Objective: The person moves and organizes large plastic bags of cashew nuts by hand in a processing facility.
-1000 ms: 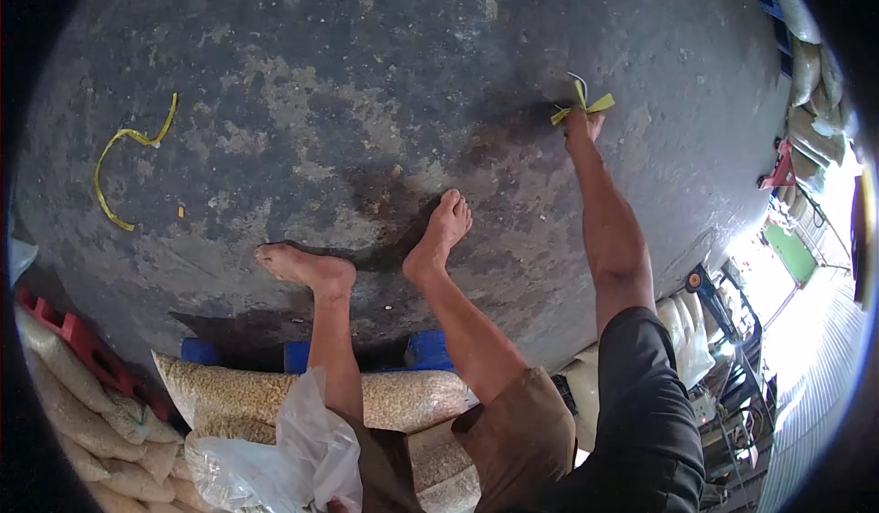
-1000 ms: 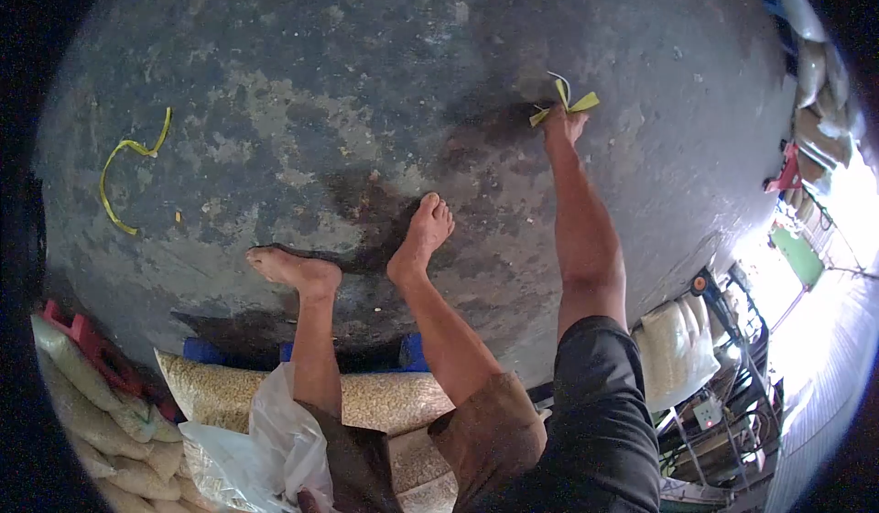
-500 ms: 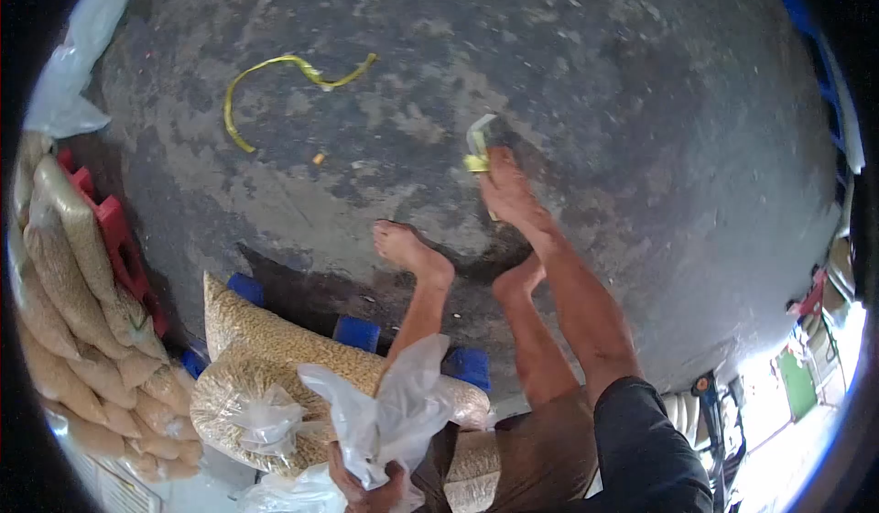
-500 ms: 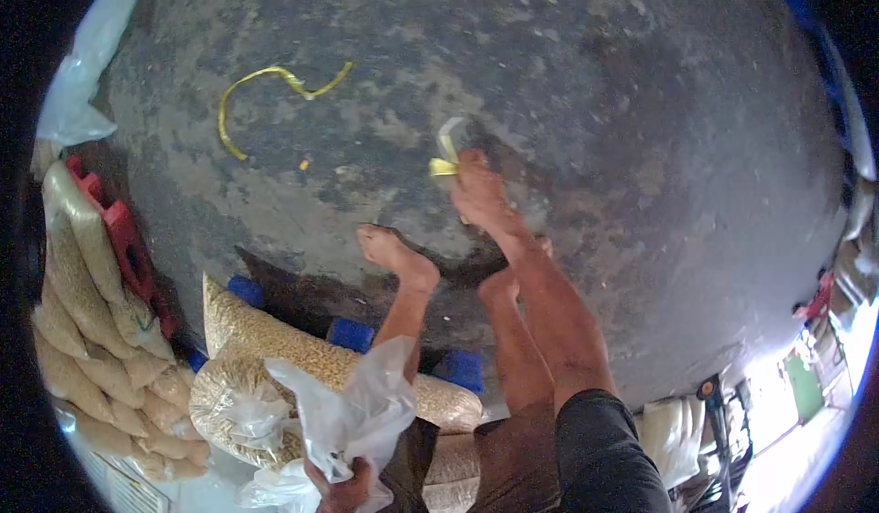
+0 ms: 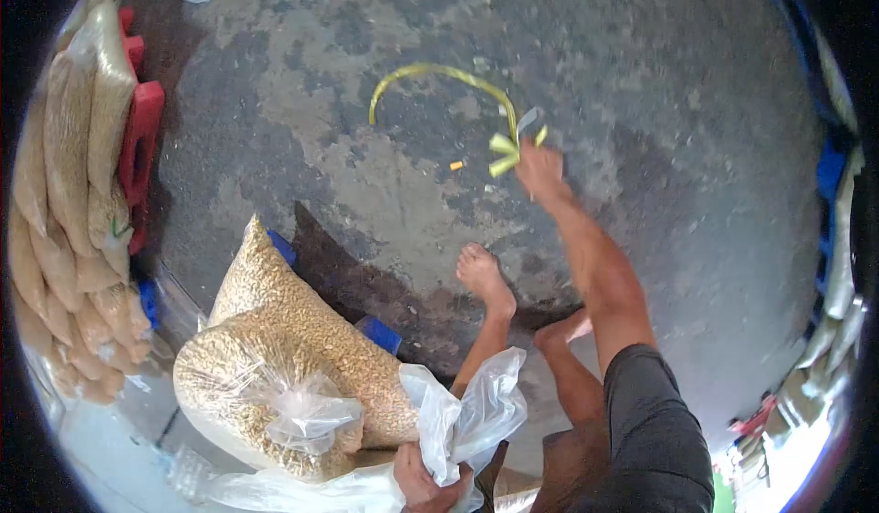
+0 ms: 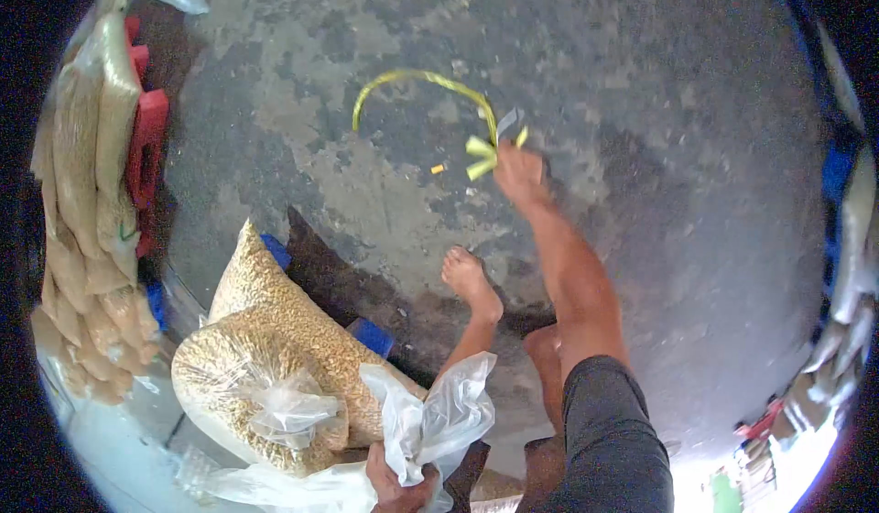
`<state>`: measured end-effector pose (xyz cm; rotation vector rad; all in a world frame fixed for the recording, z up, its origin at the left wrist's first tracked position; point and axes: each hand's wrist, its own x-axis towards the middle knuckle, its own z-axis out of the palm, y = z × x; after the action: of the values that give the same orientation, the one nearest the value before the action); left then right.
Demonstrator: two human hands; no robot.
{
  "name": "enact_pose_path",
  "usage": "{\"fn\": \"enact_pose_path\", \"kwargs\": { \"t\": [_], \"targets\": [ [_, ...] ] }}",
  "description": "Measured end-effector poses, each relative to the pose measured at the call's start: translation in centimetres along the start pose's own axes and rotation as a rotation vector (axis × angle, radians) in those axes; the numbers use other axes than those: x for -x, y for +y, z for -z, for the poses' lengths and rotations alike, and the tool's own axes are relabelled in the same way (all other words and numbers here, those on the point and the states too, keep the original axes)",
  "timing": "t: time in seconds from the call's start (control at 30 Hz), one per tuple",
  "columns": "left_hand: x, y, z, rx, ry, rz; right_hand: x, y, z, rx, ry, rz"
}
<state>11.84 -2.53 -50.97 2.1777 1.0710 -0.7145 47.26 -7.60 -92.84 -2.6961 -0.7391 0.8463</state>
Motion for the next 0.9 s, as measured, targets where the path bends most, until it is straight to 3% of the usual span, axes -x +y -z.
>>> {"fn": "enact_pose_path", "kwargs": {
  "t": [0.07, 0.1, 0.13, 0.2, 0.27, 0.3, 0.37, 0.4, 0.43, 0.47, 0.53, 0.6, 0.67, 0.7, 0.77, 0.83, 0.87, 0.9],
  "targets": [
    [-1.1, 0.6, 0.5, 0.065, 0.079, -0.002, 4.3, -1.2, 0.3, -0.210, -0.139, -0.083],
    [-1.4, 1.2, 0.9, 0.088, 0.077, 0.046, 7.5, -3.0, 2.4, -0.453, -0.228, -0.102],
    [-1.6, 2.0, 1.3, 0.121, 0.075, 0.088, 10.1, -3.2, 1.8, -0.437, -0.344, -0.112],
    [-1.9, 2.5, 1.9, 0.258, 0.107, 0.082, 16.7, -6.9, 8.9, -0.520, -0.469, -0.046],
    [-2.3, 3.0, 2.8, 0.401, 0.133, 0.107, 23.6, -10.3, 14.3, -0.961, -0.517, -0.132],
    [-1.9, 2.8, 2.9, 0.334, 0.061, 0.173, 26.4, -11.0, 16.2, -0.815, -0.484, -0.024],
    [-0.9, 3.1, 4.6, 0.370, 0.088, 0.144, 31.5, -13.3, 22.8, -0.640, -0.562, -0.006],
    [-0.5, 2.9, 5.3, 0.375, 0.069, 0.159, 32.8, -16.6, 31.3, -0.543, -0.613, 0.061],
    [-1.0, 3.0, 7.3, 0.559, 0.179, 0.093, 33.4, -19.2, 38.6, -0.462, -0.622, 0.130],
    [-1.2, 2.1, 7.7, 0.716, 0.228, 0.068, 35.3, -20.1, 41.4, -0.405, -0.688, 0.154],
    [0.3, 7.2, 20.1, 0.744, 0.266, -0.063, 35.9, -23.1, 48.4, -0.447, -0.602, 0.279],
    [0.2, 11.0, 28.1, 0.937, 0.292, -0.127, 35.4, -26.6, 55.5, -0.496, -0.535, 0.409],
    [0.4, 16.0, 36.6, 0.950, 0.280, -0.258, 34.9, -30.6, 62.3, -0.421, -0.460, 0.641],
    [-0.4, 17.9, 39.4, 0.946, 0.229, -0.325, 32.6, -30.2, 60.4, -0.324, -0.369, 0.639],
    [-2.2, 21.6, 42.9, 0.939, 0.191, -0.402, 30.5, -32.1, 63.4, -0.254, -0.268, 0.693],
    [-4.0, 25.2, 44.7, 1.196, -0.099, -0.361, 28.9, -33.8, 68.6, -0.147, -0.074, 0.755],
    [-4.6, 26.8, 45.8, 1.210, -0.083, -0.353, 27.5, -33.4, 70.0, -0.138, -0.086, 0.771],
    [-5.1, 28.6, 46.9, 1.447, -0.280, -0.343, 25.8, -32.7, 71.1, -0.156, 0.071, 0.828]
  ]
}}
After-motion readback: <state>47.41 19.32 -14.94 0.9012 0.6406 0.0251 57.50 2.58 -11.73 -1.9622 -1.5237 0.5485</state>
